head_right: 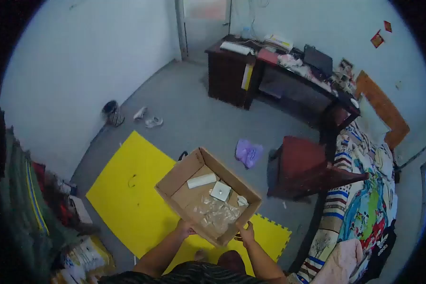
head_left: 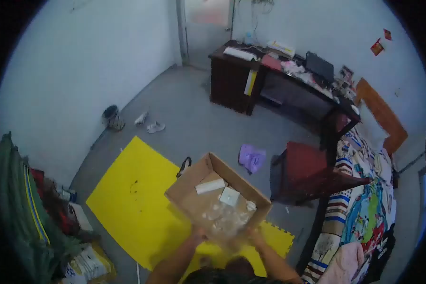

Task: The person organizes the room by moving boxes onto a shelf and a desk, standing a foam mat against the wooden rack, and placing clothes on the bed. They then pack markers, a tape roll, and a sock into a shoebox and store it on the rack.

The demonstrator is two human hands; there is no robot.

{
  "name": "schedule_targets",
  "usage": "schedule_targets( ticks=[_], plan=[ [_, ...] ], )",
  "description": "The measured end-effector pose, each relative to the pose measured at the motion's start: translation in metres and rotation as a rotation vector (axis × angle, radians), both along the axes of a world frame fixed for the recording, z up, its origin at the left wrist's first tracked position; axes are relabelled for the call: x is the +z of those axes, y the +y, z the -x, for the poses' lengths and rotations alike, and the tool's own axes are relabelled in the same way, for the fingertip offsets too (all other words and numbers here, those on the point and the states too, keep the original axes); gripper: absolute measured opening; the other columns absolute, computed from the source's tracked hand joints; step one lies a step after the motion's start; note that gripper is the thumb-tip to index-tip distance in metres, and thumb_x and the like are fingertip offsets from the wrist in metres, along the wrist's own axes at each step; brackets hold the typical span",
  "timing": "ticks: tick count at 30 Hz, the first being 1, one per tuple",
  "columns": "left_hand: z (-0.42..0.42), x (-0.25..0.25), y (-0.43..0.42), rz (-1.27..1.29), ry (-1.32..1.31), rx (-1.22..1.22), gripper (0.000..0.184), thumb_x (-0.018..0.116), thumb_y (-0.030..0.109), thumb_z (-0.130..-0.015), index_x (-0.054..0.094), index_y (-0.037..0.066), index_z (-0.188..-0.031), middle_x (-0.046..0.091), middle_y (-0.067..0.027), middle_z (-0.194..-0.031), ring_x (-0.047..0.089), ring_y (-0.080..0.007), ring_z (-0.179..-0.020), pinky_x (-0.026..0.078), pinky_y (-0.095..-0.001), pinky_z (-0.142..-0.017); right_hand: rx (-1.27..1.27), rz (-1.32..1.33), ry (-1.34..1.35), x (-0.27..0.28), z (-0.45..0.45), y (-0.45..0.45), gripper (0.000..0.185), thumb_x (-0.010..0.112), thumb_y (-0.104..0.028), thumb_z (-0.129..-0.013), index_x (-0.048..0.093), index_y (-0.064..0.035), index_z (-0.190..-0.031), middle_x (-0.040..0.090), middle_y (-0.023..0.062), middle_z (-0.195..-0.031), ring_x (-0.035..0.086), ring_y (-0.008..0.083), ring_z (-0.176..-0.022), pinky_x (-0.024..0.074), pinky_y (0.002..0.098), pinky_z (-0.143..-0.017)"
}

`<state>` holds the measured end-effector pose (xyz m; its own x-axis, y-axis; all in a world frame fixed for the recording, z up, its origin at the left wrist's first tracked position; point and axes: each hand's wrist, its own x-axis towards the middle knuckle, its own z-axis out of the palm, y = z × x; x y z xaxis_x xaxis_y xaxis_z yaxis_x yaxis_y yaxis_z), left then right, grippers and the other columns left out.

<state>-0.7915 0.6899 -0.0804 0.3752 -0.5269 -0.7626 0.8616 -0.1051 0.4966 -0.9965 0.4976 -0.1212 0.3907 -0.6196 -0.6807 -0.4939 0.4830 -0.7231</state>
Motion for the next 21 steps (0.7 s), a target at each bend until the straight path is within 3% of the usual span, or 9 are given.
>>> schedule_targets(
  ticks=[2, 6, 9, 12, 15, 16, 19, 20, 21],
  plan=[
    [-0.018, 0.038, -0.014, 0.047, -0.029, 0.010, 0.032, 0.053, 0.004, -0.075, 0.045, 0.003, -0.107, 0.055, -0.0161, -0.096, 0.059, -0.0317, -0.082, 0.052, -0.0482, -0.065, -0.075, -0.106, -0.007, 0.073, -0.024, -0.016, 0.062, 0.064, -0.023, -0.074, 0.030, -0.0069, -0.123, 0.051, 0.0191, -0.100, 0.060, 0.0303, -0.071, 0.0527, 0.0388, -0.052],
    [-0.083, 0.047, -0.055, 0.211, -0.236, -0.122, 0.039, 0.054, 0.003, -0.075, 0.044, 0.002, -0.112, 0.055, -0.0173, -0.099, 0.059, -0.0330, -0.083, 0.052, -0.0496, -0.067, 0.000, -0.141, -0.228, 0.062, -0.069, -0.077, 0.046, 0.055, -0.008, -0.074, 0.033, -0.0060, -0.114, 0.051, 0.0150, -0.095, 0.059, 0.0292, -0.073, 0.0530, 0.0399, -0.052],
    [-0.121, 0.076, -0.109, 0.239, -0.107, 0.025, 0.051, 0.056, 0.004, -0.074, 0.036, 0.005, -0.121, 0.051, -0.0159, -0.109, 0.056, -0.0324, -0.091, 0.050, -0.0486, -0.070, -0.080, -0.105, -0.268, 0.103, -0.113, -0.110, 0.042, 0.051, -0.001, -0.074, 0.034, -0.0053, -0.113, 0.050, 0.0139, -0.095, 0.058, 0.0294, -0.076, 0.0529, 0.0402, -0.053],
    [-0.138, 0.147, -0.177, 0.068, -0.542, 0.093, 0.069, 0.061, 0.002, -0.071, 0.025, 0.010, -0.129, 0.045, -0.0124, -0.117, 0.052, -0.0301, -0.100, 0.049, -0.0481, -0.072, -0.130, -0.069, -0.274, 0.154, -0.167, -0.161, 0.043, 0.050, 0.002, -0.074, 0.033, -0.0051, -0.113, 0.049, 0.0145, -0.098, 0.057, 0.0304, -0.079, 0.0530, 0.0401, -0.056],
    [-0.155, 0.082, -0.224, 0.115, -0.715, 0.134, 0.084, 0.063, -0.002, -0.066, 0.016, 0.014, -0.133, 0.041, -0.0098, -0.122, 0.048, -0.0270, -0.104, 0.048, -0.0447, -0.074, -0.146, -0.041, -0.377, 0.090, -0.208, -0.216, 0.042, 0.048, 0.000, -0.076, 0.032, -0.0055, -0.115, 0.049, 0.0147, -0.098, 0.058, 0.0297, -0.078, 0.0535, 0.0402, -0.058],
    [-0.148, 0.124, -0.243, 0.238, -0.816, 0.041, 0.084, 0.062, -0.007, -0.061, 0.019, 0.013, -0.131, 0.045, -0.0097, -0.116, 0.050, -0.0252, -0.099, 0.049, -0.0400, -0.072, -0.138, -0.074, -0.417, 0.120, -0.221, -0.222, 0.043, 0.048, 0.000, -0.076, 0.031, -0.0056, -0.116, 0.050, 0.0152, -0.098, 0.058, 0.0297, -0.079, 0.0537, 0.0412, -0.059],
    [-0.176, 0.106, -0.277, 0.348, -0.767, 0.011, 0.078, 0.061, -0.007, -0.061, 0.024, 0.012, -0.127, 0.047, -0.0095, -0.111, 0.052, -0.0240, -0.095, 0.050, -0.0353, -0.070, -0.177, -0.197, -0.470, 0.184, -0.263, -0.245, 0.047, 0.047, 0.001, -0.076, 0.028, -0.0061, -0.118, 0.050, 0.0158, -0.098, 0.058, 0.0296, -0.081, 0.0541, 0.0434, -0.059],
    [-0.188, 0.101, -0.292, 0.251, -0.789, 0.068, 0.073, 0.061, -0.007, -0.061, 0.027, 0.010, -0.124, 0.048, -0.0095, -0.107, 0.053, -0.0242, -0.093, 0.050, -0.0346, -0.069, -0.112, -0.183, -0.583, 0.196, -0.275, -0.256, 0.054, 0.051, 0.002, -0.074, 0.025, -0.0075, -0.121, 0.050, 0.0169, -0.099, 0.058, 0.0305, -0.082, 0.0544, 0.0434, -0.058],
    [-0.200, 0.100, -0.306, 0.152, -0.806, 0.124, 0.069, 0.061, -0.007, -0.060, 0.031, 0.008, -0.121, 0.050, -0.0096, -0.104, 0.054, -0.0245, -0.091, 0.050, -0.0340, -0.068, -0.106, -0.164, -0.532, 0.195, -0.290, -0.268, 0.054, 0.053, -0.001, -0.075, 0.025, -0.0078, -0.121, 0.050, 0.0167, -0.099, 0.058, 0.0304, -0.082, 0.0544, 0.0425, -0.057]
  ],
)
